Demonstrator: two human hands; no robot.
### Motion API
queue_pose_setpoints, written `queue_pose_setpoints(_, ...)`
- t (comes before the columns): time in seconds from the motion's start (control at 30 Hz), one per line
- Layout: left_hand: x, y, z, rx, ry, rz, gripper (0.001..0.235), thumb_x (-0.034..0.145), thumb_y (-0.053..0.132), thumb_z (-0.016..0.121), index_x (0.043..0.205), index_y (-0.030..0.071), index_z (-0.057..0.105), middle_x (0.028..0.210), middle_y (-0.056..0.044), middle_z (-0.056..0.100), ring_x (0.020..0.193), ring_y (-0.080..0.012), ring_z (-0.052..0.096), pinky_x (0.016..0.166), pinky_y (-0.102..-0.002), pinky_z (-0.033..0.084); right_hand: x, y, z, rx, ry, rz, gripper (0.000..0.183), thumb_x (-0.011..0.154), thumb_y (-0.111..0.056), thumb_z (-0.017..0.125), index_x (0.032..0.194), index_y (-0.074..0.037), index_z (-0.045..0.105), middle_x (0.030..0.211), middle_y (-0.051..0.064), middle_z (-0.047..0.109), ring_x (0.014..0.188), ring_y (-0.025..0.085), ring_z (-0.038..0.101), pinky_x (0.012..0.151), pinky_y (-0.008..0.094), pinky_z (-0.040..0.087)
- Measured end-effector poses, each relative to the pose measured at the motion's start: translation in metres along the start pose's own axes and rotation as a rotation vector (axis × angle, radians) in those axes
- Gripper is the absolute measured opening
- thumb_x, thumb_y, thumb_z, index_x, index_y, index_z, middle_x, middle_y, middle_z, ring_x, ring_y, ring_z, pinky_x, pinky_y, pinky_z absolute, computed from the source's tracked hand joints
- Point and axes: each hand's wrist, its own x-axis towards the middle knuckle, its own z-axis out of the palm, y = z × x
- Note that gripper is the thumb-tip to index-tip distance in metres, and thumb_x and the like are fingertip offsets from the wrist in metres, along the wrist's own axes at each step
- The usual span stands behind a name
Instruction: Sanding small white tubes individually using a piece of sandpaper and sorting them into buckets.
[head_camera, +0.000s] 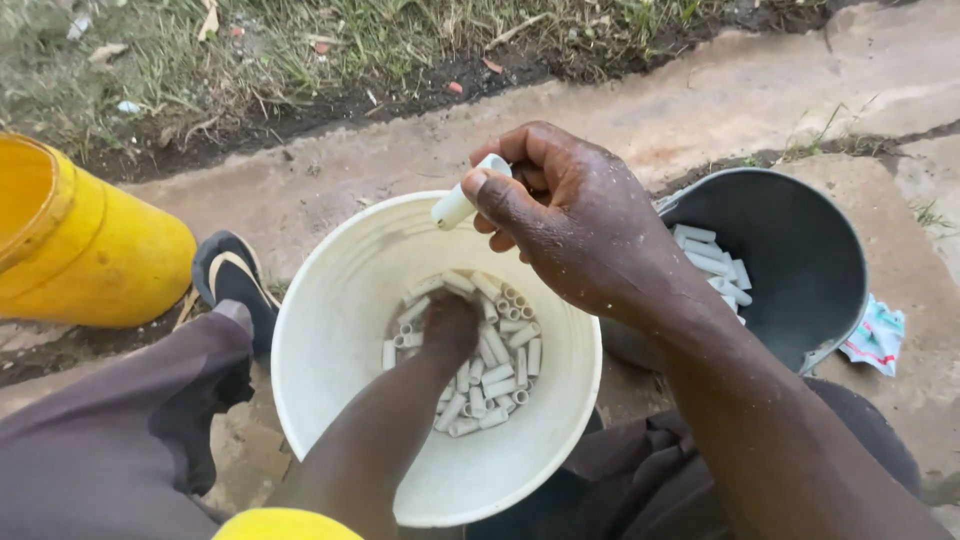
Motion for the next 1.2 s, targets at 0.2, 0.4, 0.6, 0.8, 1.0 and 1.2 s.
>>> queue_pose_setpoints(0.2,-0.042,-0.030,-0.142,-0.360,-0.623,0.261,0.047,0.087,0.051,0.071,0.117,0.016,0.083,0.123,-0.009,0.078,0.112,-0.0298,0.071,0.086,-0.041,0.056,-0.005,-0.004,-0.001,-0.030,-0.034,-0.021,0.033,0.100,-0.041,0.057,0.119,-0.018,0.069,0.096,0.001,0.081,0.084,0.012,0.078,0.075,0.030,0.064)
queue_pose_setpoints(0.4,-0.024,-0.021,-0.049,-0.217,-0.644,0.256,0.038,0.097,0.013,0.053,0.127,0.004,0.074,0.123,-0.014,0.075,0.114,-0.0319,0.072,0.088,-0.043,0.061,-0.005,-0.002,0.003,0.017,-0.004,-0.057,0.025,0.101,-0.034,0.060,0.114,-0.016,0.070,0.089,0.001,0.079,0.075,0.011,0.074,0.073,0.027,0.063)
queue_pose_setpoints(0.6,-0.044,-0.013,-0.085,0.044,-0.698,0.328,0.047,0.100,0.027,0.065,0.144,0.009,0.067,0.149,-0.009,0.065,0.140,-0.0326,0.058,0.108,-0.054,0.054,0.002,0.000,0.008,-0.050,-0.035,-0.032,0.026,0.099,-0.038,0.065,0.114,-0.017,0.070,0.090,0.001,0.081,0.078,0.011,0.076,0.073,0.028,0.061)
queue_pose_setpoints(0.8,-0.086,-0.039,-0.258,-0.123,-0.809,0.201,0.046,0.093,0.037,0.075,0.130,0.009,0.075,0.122,-0.008,0.075,0.100,-0.0279,0.073,0.075,-0.036,0.057,-0.010,-0.014,0.004,-0.167,-0.107,0.100,0.012,0.100,-0.018,0.064,0.109,-0.020,0.057,0.100,0.001,0.075,0.086,0.012,0.073,0.070,0.032,0.052)
queue_pose_setpoints(1.0,-0.152,-0.074,-0.306,-0.541,-0.130,0.070,0.029,0.087,0.014,0.063,0.111,0.013,0.080,0.118,-0.017,0.079,0.121,-0.0432,0.071,0.097,-0.060,0.058,0.009,0.028,0.008,-0.015,-0.085,-0.069,0.033,0.088,-0.009,0.072,0.116,-0.004,0.057,0.093,0.014,0.070,0.084,0.024,0.077,0.072,0.036,0.069)
queue_pose_setpoints(1.2,-0.219,-0.068,-0.308,-0.762,0.186,-0.119,0.020,0.091,0.019,0.075,0.110,0.013,0.078,0.125,-0.015,0.069,0.130,-0.0386,0.061,0.112,-0.059,0.045,0.011,0.026,0.016,-0.003,-0.059,-0.133,0.034,0.091,-0.015,0.073,0.118,-0.004,0.055,0.091,0.015,0.063,0.080,0.025,0.073,0.071,0.038,0.070)
